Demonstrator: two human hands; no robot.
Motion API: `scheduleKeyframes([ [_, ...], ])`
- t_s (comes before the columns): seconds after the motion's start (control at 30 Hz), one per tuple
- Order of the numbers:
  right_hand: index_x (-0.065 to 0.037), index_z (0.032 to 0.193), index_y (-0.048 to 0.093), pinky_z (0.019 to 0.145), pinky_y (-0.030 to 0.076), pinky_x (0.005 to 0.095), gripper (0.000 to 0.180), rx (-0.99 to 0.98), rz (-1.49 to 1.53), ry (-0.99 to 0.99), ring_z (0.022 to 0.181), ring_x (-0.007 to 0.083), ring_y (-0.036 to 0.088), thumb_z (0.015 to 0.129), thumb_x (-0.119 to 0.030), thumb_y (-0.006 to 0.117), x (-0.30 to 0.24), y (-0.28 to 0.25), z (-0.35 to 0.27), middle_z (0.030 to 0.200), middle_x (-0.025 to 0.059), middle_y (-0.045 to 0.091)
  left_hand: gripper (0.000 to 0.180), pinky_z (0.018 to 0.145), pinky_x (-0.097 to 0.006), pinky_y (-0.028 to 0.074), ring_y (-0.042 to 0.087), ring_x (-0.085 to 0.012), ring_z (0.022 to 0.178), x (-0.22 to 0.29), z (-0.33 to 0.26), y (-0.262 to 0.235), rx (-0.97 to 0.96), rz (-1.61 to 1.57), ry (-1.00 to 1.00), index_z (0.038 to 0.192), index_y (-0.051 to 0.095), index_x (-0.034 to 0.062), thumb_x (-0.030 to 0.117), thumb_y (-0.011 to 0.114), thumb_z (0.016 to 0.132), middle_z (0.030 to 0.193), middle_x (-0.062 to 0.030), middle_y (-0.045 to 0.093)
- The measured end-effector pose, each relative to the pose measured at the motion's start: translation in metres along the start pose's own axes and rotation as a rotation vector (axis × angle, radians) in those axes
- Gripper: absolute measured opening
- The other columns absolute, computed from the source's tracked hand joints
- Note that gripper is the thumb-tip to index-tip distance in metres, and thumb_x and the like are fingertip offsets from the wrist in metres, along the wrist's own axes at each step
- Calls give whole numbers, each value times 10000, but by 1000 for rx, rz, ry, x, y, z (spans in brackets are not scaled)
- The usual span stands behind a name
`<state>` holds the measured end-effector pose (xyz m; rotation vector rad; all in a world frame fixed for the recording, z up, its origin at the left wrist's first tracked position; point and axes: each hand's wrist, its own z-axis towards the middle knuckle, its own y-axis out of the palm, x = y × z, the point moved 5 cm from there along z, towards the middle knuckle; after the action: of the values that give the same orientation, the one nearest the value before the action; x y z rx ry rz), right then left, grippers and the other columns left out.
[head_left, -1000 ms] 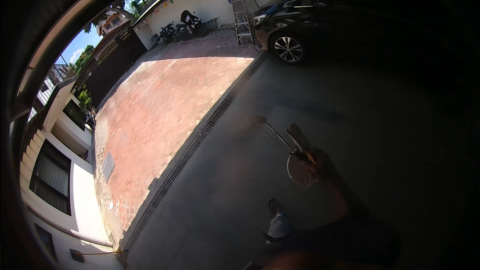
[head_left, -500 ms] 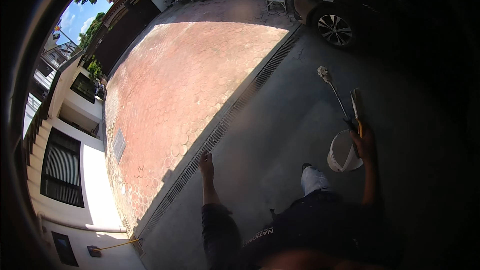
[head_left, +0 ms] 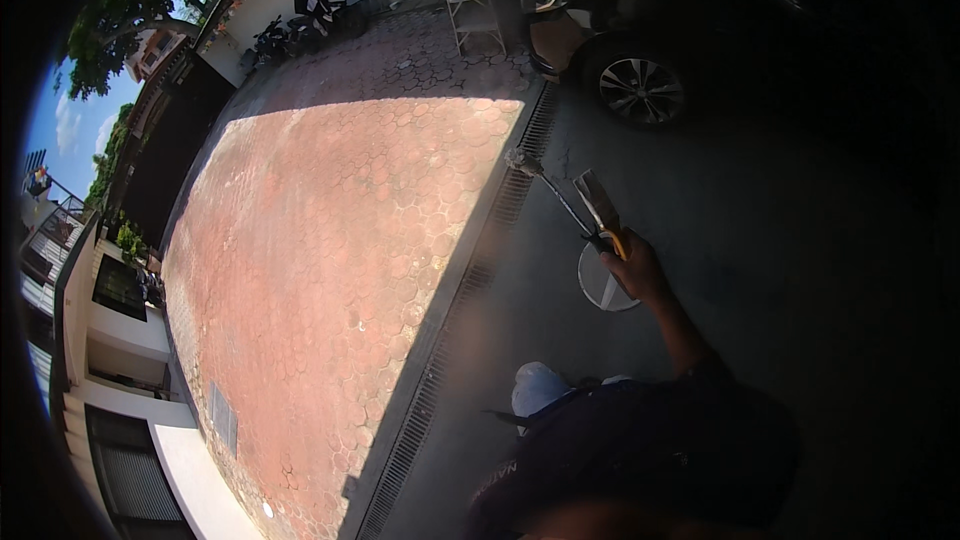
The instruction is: The person pours white paint from a large bucket into a smaller bucket using a paintbrush to scrape the sides. They then carry the bucket and tools to an outdoor area and rinse the paintbrush and roller under a hose.
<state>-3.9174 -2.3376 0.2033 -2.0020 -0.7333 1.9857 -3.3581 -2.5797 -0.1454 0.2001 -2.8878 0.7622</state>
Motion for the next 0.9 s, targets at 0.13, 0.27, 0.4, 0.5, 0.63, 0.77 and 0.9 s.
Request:
scheduleKeyframes([
  [0.13, -21, 1180, 632, 914, 505, 387, 353, 24, 63, -180, 1018, 266, 675, 853, -121, 720, -34, 54, 133, 1043, 123, 683, 345, 692, -351, 510, 639, -214, 752, 99, 81, 10, -154, -89, -141, 1254, 656, -14, 199, 616, 986, 922, -79, 680],
  [0.27, -46, 1214, 639, 910, 506, 375, 364, -45, 243, -191, 1018, 259, 669, 872, -138, 723, -55, 122, 281, 1071, 136, 686, 353, 644, -339, 495, 631, -197, 740, 240, 182, -35, -165, -150, -128, 1254, 651, -10, 233, 607, 1001, 898, -73, 671],
  [0.4, -49, 1252, 634, 910, 509, 381, 374, -61, 113, -217, 1025, 275, 667, 925, -219, 691, -91, 181, 417, 1125, 152, 680, 365, 597, -327, 481, 622, -180, 728, 424, 299, -154, 20, -256, 45, 1254, 645, -6, 267, 598, 1017, 875, -67, 662],
  [0.5, 11, 1248, 599, 941, 489, 305, 374, -77, 138, -208, 1013, 144, 636, 907, -88, 716, -114, 215, 508, 1088, 80, 684, 408, 555, -273, 420, 558, -121, 713, 659, 365, -314, 292, -402, 404, 1307, 614, 10, 306, 591, 1028, 914, -46, 620],
  [0.63, -33, 1153, 662, 855, 508, 366, 283, -65, 253, -188, 936, 204, 652, 901, -148, 718, -131, 261, 623, 999, 120, 667, 432, 871, -301, 483, 603, -165, 933, 978, 372, -517, 351, -512, 1041, 1403, 576, 10, 264, 577, 1052, 1089, -99, 675],
  [0.77, -23, 1123, 635, 846, 505, 368, 270, -56, 172, -74, 918, 200, 652, 900, -144, 727, -142, 290, 753, 974, 117, 663, 408, 993, -331, 488, 633, -204, 1148, 1149, 369, -589, 538, -358, 1194, 1387, 584, -12, 230, 563, 1060, 1311, -171, 657],
  [0.9, -17, 1241, 598, 894, 508, 379, 360, -17, 158, -43, 953, 230, 678, 917, -125, 715, -176, 294, 897, 1019, 140, 686, 402, 890, -346, 522, 651, -207, 1037, 1184, 428, -526, 402, -512, 910, 1371, 586, -19, 229, 572, 1055, 1246, -149, 665],
])
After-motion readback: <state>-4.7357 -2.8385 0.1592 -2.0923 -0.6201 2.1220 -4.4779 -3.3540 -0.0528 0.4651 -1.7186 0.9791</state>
